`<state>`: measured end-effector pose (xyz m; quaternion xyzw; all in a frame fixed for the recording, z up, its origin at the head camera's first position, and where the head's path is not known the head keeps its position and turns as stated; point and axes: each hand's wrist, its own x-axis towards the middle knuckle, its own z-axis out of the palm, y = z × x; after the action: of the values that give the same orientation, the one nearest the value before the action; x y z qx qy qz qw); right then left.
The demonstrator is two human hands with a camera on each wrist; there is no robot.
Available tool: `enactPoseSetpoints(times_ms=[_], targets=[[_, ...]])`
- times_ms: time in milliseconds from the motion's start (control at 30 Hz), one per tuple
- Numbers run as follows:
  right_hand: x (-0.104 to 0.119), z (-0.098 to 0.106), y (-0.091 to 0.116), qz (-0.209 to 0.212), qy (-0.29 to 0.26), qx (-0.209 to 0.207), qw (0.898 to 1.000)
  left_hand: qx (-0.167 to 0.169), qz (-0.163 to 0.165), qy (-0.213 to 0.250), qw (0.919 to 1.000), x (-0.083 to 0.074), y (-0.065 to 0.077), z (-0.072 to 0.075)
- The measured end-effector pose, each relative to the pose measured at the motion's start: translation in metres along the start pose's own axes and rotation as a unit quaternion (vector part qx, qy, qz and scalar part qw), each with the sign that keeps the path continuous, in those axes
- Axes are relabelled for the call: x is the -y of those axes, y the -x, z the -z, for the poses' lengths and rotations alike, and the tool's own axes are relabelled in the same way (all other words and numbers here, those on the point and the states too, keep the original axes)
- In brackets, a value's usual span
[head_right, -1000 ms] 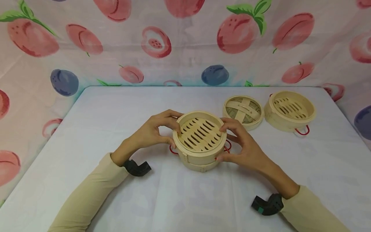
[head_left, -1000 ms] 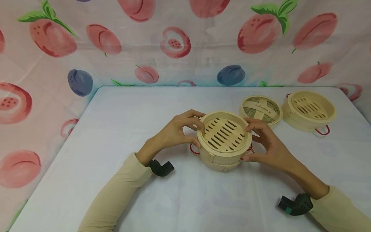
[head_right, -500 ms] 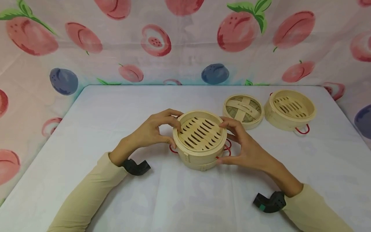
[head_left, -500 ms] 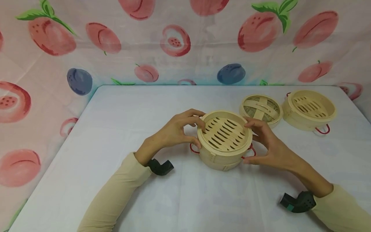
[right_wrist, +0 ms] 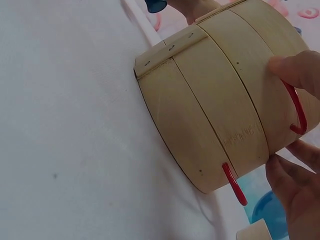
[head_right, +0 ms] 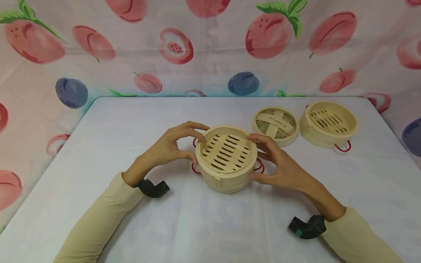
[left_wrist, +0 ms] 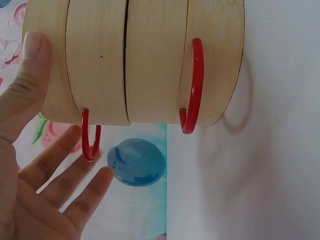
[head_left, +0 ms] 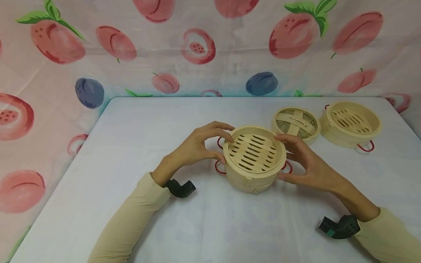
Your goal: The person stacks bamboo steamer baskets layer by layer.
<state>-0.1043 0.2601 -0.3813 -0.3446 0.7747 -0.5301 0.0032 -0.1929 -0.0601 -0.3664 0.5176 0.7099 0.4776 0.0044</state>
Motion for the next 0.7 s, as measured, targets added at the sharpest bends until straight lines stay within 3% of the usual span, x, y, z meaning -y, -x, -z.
enactPoseSetpoints(times_ms=[167, 700], targets=[[-0.0026, 0.0017, 0.0009, -0.004, -0.017, -0.004, 1.000, 0.012, 0.009, 0.037, 0.9992, 0.0009, -0.0001, -0.0016], [-0.0021, 0.0072, 0.0010, -0.048, -0.007, 0.004, 0.999, 0.000, 0.008, 0.005, 1.0000, 0.0028, 0.0011, -0.0041]])
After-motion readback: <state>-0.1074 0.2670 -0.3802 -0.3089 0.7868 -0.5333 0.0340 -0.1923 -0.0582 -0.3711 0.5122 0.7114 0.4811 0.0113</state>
